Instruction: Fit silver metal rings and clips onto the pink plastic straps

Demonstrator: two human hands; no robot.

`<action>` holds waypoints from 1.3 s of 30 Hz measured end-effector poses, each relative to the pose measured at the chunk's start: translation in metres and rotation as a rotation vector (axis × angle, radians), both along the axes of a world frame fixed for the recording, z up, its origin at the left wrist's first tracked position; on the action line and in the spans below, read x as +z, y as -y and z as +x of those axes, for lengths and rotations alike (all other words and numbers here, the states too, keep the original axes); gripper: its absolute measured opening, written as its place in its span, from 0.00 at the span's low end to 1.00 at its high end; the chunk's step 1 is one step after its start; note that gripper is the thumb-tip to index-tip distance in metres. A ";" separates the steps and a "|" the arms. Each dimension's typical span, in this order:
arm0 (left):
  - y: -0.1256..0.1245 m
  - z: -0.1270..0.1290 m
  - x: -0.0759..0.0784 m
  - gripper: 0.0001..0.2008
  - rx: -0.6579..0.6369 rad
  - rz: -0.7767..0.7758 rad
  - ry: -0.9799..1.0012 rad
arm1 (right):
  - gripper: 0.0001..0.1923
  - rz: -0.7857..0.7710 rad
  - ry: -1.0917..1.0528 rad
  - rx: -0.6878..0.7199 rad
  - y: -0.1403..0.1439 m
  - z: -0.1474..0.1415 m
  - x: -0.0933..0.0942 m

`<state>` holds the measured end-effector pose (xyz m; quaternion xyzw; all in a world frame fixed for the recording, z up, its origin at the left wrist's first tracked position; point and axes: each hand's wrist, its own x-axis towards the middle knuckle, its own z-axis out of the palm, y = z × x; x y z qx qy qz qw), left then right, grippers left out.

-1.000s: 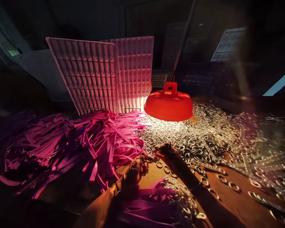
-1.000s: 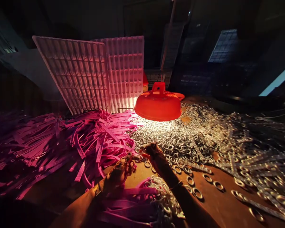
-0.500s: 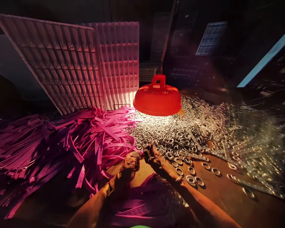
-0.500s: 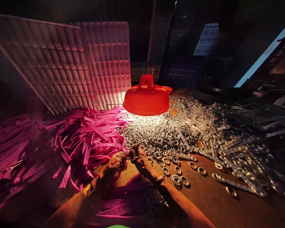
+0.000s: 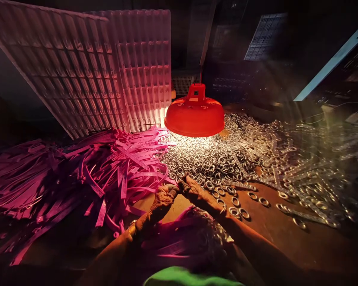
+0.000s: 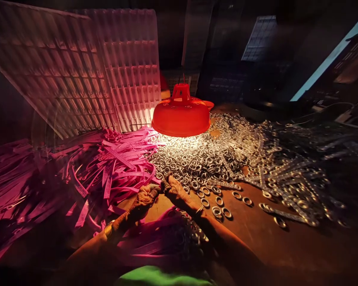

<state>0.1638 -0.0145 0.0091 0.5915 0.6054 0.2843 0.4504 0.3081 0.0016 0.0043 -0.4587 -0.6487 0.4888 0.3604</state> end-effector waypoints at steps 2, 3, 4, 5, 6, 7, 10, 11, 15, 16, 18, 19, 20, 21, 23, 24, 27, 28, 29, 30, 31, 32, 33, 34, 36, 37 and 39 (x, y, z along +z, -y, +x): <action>0.001 0.001 0.002 0.15 -0.042 -0.008 0.123 | 0.11 0.072 0.039 -0.025 0.000 0.001 0.004; 0.002 0.001 0.004 0.13 -0.059 -0.036 0.190 | 0.12 0.116 0.061 -0.046 0.001 0.002 0.007; 0.004 0.001 0.008 0.11 -0.069 -0.077 0.269 | 0.13 0.149 0.082 -0.050 0.003 0.003 0.009; 0.006 0.000 0.013 0.10 -0.072 -0.128 0.348 | 0.14 0.164 0.101 -0.032 0.007 0.004 0.013; 0.008 -0.002 0.020 0.10 -0.068 -0.185 0.420 | 0.15 0.159 0.116 0.005 0.012 0.006 0.016; 0.010 -0.004 0.027 0.11 -0.070 -0.241 0.479 | 0.14 0.147 0.134 0.049 0.019 0.008 0.021; 0.020 -0.012 0.050 0.15 -0.118 -0.351 0.475 | 0.13 0.140 0.221 0.183 0.052 0.014 0.032; 0.025 -0.016 0.055 0.16 -0.159 -0.382 0.444 | 0.13 0.140 0.256 0.197 0.065 0.017 0.033; 0.051 -0.025 0.052 0.16 -0.382 -0.420 0.416 | 0.13 0.130 0.368 0.179 0.115 0.027 0.023; 0.059 -0.026 0.048 0.17 -0.421 -0.415 0.428 | 0.14 0.141 0.403 0.153 0.126 0.029 0.018; 0.074 -0.026 0.040 0.18 -0.445 -0.423 0.444 | 0.13 0.155 0.459 0.121 0.142 0.031 0.010; 0.081 -0.025 0.037 0.19 -0.453 -0.431 0.447 | 0.12 0.152 0.476 0.115 0.148 0.031 0.009; 0.086 -0.024 0.036 0.21 -0.464 -0.430 0.463 | 0.11 0.137 0.477 0.120 0.152 0.030 0.009; 0.091 -0.023 0.035 0.22 -0.474 -0.420 0.489 | 0.11 0.118 0.463 0.130 0.154 0.028 0.011; 0.098 -0.021 0.037 0.22 -0.493 -0.391 0.522 | 0.12 0.058 0.394 0.157 0.154 0.025 0.018; 0.100 -0.020 0.038 0.22 -0.482 -0.380 0.525 | 0.13 0.012 0.339 0.170 0.152 0.023 0.023; 0.103 -0.018 0.038 0.22 -0.412 -0.377 0.476 | 0.10 -0.131 0.191 0.224 0.144 0.018 0.031; 0.103 -0.017 0.037 0.22 -0.392 -0.384 0.474 | 0.09 -0.149 0.176 0.243 0.141 0.017 0.032; 0.103 -0.017 0.036 0.22 -0.374 -0.398 0.481 | 0.08 -0.149 0.176 0.259 0.139 0.017 0.031; 0.103 -0.016 0.035 0.22 -0.362 -0.420 0.492 | 0.07 -0.134 0.188 0.281 0.137 0.017 0.030; 0.102 -0.015 0.033 0.22 -0.349 -0.452 0.511 | 0.06 -0.117 0.209 0.311 0.136 0.017 0.029; 0.101 -0.015 0.032 0.21 -0.337 -0.492 0.533 | 0.06 -0.104 0.234 0.341 0.135 0.018 0.027; 0.100 -0.014 0.031 0.21 -0.329 -0.533 0.556 | 0.06 -0.091 0.268 0.361 0.134 0.019 0.027; 0.100 -0.014 0.030 0.21 -0.326 -0.564 0.578 | 0.06 -0.077 0.311 0.382 0.133 0.020 0.028; 0.100 -0.013 0.029 0.22 -0.324 -0.621 0.618 | 0.06 -0.042 0.418 0.408 0.131 0.022 0.034; 0.101 -0.013 0.028 0.23 -0.316 -0.650 0.637 | 0.05 -0.023 0.480 0.416 0.129 0.022 0.039; 0.102 -0.012 0.025 0.24 -0.285 -0.690 0.661 | 0.06 0.007 0.601 0.455 0.126 0.023 0.052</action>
